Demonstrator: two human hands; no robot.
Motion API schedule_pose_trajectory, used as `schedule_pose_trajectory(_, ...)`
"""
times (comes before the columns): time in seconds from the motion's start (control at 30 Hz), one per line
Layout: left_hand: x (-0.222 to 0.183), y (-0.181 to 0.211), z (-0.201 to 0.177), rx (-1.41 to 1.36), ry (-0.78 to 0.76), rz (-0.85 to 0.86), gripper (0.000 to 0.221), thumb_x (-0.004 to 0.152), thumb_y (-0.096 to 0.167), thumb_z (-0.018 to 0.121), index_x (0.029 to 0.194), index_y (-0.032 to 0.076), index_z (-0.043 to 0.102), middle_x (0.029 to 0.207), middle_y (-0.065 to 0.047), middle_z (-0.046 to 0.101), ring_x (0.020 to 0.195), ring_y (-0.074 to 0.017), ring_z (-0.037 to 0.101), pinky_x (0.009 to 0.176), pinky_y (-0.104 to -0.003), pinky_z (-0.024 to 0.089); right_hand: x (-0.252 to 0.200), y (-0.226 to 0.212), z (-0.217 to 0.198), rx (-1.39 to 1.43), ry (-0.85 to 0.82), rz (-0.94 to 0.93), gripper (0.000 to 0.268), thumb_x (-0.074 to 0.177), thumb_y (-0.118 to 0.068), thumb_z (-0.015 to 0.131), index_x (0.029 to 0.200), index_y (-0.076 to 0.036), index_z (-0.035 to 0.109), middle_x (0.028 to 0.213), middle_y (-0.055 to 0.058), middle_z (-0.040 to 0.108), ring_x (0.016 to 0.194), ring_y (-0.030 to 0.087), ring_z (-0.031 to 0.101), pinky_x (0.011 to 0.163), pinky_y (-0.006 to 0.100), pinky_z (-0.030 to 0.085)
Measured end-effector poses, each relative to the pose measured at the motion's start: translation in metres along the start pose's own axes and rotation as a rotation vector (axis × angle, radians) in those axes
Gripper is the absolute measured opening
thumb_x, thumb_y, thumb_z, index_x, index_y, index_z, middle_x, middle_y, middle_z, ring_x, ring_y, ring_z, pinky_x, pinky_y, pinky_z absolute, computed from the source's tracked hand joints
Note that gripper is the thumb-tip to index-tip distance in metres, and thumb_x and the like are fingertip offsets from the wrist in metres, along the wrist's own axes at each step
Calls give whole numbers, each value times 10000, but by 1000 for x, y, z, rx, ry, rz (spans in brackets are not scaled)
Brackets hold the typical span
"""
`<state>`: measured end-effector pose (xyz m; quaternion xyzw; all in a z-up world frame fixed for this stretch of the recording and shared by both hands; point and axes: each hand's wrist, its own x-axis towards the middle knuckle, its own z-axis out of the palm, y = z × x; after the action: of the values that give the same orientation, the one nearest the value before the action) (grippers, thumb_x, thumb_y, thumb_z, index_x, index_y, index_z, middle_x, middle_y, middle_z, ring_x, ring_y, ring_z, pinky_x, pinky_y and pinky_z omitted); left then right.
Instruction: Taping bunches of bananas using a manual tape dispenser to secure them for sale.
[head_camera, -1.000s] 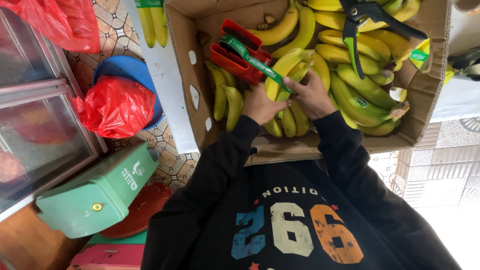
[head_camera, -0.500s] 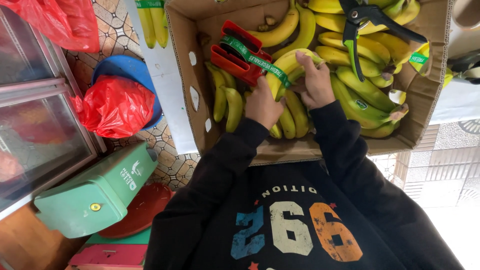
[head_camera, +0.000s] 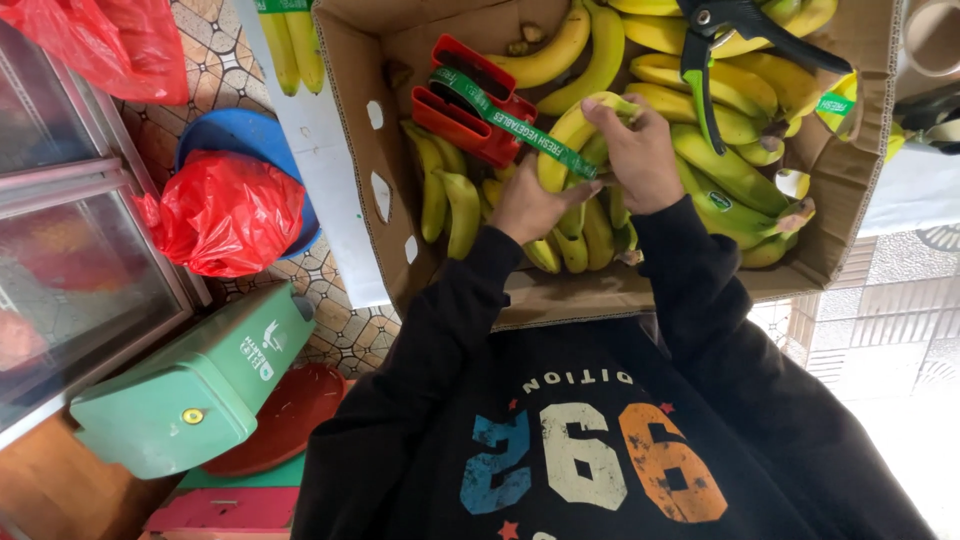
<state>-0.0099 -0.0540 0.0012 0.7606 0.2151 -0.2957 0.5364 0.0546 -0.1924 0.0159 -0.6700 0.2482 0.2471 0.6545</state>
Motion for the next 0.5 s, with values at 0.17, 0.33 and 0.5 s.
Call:
schedule_pose_trajectory(0.17, 2, -1, 4, -109, -79, -54, 853, 614, 510, 839, 1305, 87, 572, 1184, -92, 753, 1082, -263, 733, 887, -365, 602, -18, -23, 2, -239, -35, -72, 197, 1006, -333, 682, 963, -176, 572, 911, -49, 614, 795, 68, 555, 756, 235, 472)
schedule_pose_trajectory(0.33, 9, -13, 9, -378, -232, -57, 456, 686, 278, 891, 1065, 86, 727, 948, -73, 785, 879, -221, 764, 786, -344, 626, -27, -23, -11, -485, -126, -61, 253, 974, -361, 654, 1104, -169, 553, 1159, 16, 696, 1007, 140, 682, 930, 346, 575)
schedule_pose_trajectory(0.5, 9, -19, 10, -583, -251, -30, 456, 637, 138, 972, 939, -28, 675, 804, -169, 738, 694, -260, 744, 499, -385, 651, -19, 13, -37, -270, -185, -195, 385, 1055, -233, 712, 1373, -77, 560, 1183, 132, 679, 1044, 223, 681, 731, 405, 637)
